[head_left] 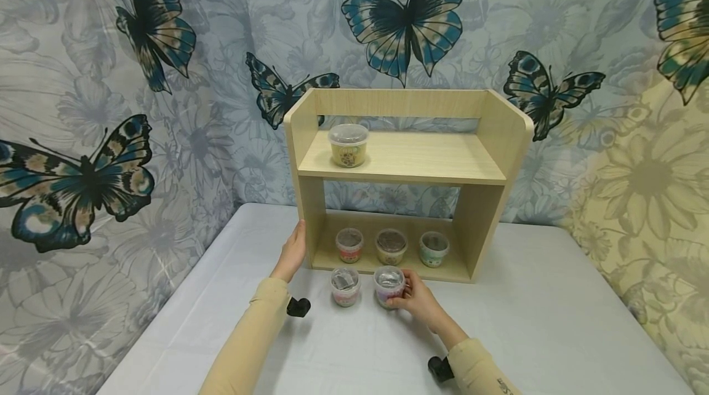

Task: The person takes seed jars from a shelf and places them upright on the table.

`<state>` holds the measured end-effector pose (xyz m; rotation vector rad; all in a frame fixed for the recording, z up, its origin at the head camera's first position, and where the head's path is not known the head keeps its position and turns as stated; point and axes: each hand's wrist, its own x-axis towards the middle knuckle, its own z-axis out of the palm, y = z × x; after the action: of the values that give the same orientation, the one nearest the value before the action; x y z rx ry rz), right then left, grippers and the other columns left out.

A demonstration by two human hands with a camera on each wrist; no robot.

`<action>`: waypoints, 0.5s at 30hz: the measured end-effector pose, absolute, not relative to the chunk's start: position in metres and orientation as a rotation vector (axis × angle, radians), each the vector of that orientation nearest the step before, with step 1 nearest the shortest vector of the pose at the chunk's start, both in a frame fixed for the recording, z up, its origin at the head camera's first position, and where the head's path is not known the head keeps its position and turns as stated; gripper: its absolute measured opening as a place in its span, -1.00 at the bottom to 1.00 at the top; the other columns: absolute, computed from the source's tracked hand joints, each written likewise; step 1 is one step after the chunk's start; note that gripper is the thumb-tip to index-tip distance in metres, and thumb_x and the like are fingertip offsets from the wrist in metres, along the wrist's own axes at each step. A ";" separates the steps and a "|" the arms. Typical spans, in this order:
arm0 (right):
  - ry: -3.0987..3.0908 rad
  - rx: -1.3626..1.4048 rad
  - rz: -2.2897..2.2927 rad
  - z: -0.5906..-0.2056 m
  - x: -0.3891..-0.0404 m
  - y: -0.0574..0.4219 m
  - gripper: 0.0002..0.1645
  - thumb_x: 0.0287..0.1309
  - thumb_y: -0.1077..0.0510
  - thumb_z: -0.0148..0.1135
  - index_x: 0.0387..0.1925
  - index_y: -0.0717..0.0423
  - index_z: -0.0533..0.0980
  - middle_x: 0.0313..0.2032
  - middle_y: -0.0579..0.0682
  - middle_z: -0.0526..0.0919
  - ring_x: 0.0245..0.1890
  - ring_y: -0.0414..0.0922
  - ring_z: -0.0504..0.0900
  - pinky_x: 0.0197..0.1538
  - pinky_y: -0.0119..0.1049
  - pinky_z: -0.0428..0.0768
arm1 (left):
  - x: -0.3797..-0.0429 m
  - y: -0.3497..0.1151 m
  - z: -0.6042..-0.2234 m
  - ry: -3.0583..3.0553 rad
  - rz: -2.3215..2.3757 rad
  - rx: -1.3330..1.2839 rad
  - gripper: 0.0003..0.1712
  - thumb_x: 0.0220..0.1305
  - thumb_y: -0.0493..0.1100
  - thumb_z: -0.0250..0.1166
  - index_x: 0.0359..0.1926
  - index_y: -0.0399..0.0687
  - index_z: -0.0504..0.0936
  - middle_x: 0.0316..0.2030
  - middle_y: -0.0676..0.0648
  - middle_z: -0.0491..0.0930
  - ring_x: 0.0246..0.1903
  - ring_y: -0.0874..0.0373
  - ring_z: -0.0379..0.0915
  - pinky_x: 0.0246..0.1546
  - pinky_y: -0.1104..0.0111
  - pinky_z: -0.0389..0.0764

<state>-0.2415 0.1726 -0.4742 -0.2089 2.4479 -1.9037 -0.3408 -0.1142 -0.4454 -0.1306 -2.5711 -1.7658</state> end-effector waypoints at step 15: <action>2.474 -0.183 -1.866 -0.493 -0.250 0.177 -0.13 -0.25 0.43 0.46 0.14 0.34 0.22 0.00 0.21 0.41 0.13 0.19 0.36 0.20 0.07 0.29 | -0.340 -0.113 -0.445 -2.572 -1.756 -0.136 -0.03 0.26 0.47 -0.48 0.45 -0.11 -0.11 0.41 -0.15 -0.11 0.36 -0.08 -0.23 0.32 0.08 -0.13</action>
<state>-0.2497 0.1772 -0.4927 -0.1833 2.4741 -1.8662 -0.3401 -0.1135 -0.4450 -0.1358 -2.5721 -1.7558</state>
